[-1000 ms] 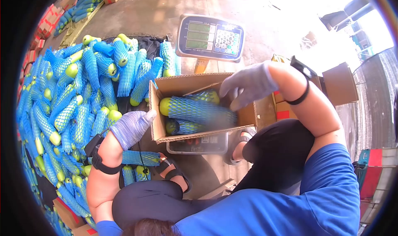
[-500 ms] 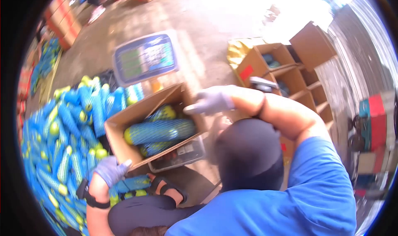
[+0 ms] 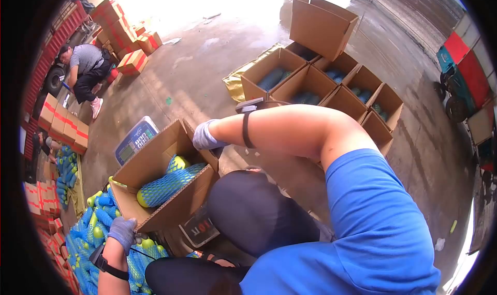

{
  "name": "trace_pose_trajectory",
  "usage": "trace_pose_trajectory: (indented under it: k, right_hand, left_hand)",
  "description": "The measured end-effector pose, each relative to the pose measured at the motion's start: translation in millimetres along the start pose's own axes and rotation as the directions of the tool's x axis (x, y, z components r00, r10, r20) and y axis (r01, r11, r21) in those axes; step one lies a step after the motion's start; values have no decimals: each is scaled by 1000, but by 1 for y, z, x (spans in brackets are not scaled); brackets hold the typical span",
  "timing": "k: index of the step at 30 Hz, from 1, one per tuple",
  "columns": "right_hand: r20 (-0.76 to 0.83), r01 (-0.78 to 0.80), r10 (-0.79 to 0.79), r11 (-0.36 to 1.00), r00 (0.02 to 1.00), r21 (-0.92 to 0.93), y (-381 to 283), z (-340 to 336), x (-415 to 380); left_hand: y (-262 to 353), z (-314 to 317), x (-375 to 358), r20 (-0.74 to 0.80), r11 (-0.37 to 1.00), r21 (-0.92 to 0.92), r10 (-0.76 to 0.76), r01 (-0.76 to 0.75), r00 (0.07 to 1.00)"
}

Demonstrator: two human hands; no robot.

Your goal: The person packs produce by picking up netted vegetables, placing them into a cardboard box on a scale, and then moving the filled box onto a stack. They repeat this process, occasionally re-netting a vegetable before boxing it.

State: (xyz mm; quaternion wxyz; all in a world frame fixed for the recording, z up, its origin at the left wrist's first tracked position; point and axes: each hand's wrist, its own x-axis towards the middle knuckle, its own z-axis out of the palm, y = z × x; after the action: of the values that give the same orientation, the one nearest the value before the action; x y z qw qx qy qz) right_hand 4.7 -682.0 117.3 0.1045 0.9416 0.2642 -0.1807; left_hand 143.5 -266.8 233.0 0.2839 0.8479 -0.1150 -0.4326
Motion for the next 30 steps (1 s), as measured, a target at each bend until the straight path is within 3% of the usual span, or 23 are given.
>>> trace_pose_trajectory:
  k: [3,5,7,9,11,13,14,15,16,17,18,20,21,22,23,24,26,28,29,30]
  right_hand:
    - [28,-220,219,975,975,33,12,-38,-103]
    - [32,-359,358,933,933,30,20,-50,-169]
    - [21,-504,505,858,863,100,29,-49,-230]
    - [-21,-576,653,682,757,450,40,-29,-289]
    - [-96,-703,708,706,700,86,60,-5,-336]
    - [29,-767,768,637,640,70,68,-2,-378]
    - [10,-796,863,462,505,392,90,35,-392]
    - [84,-743,914,265,396,614,107,69,-410]
    - [158,-590,948,38,277,807,123,102,-428]
    - [227,-382,962,-154,154,911,140,135,-446]
    - [113,-731,972,76,206,678,141,144,-460]
    - [-9,-666,953,219,303,713,162,215,-503]
    - [-69,-629,934,289,349,722,160,219,-516]
    - [71,-476,984,16,165,879,157,225,-522]
    - [101,-667,985,18,140,745,155,228,-532]
    - [131,-821,983,34,131,570,139,193,-527]
    - [180,-930,975,61,134,362,123,133,-526]
    - [272,-942,949,61,157,331,121,95,-529]
    - [288,-966,944,89,159,241,119,80,-528]
    - [291,-932,951,-11,101,361,124,84,-527]
  left_hand:
    - [97,24,-16,-38,995,56,79,-77,996]
    - [158,35,-4,6,967,211,145,-143,989]
    - [207,55,26,-19,933,223,293,-281,956]
    - [266,82,55,-65,944,147,306,-294,950]
    - [334,116,82,-80,925,190,350,-330,933]
    - [396,143,129,74,824,301,482,-480,873]
    - [428,154,164,181,491,644,647,-586,740]
    - [464,171,217,244,325,744,681,-584,690]
    - [499,188,269,305,148,817,709,-558,635]
    - [522,217,277,226,263,799,702,-541,675]
    - [545,246,286,145,375,767,690,-521,709]
    - [576,311,235,42,488,718,682,-496,730]
    - [587,333,232,44,523,676,674,-519,737]
    - [593,350,230,50,555,635,664,-537,746]
    - [589,370,238,68,552,628,663,-548,746]
    - [579,391,257,169,569,309,756,-762,633]
    - [557,407,255,207,507,-52,848,-860,487]
    - [528,419,211,270,395,25,882,-918,387]
    - [522,413,211,272,397,35,879,-917,391]
    - [518,404,210,285,393,89,870,-915,401]
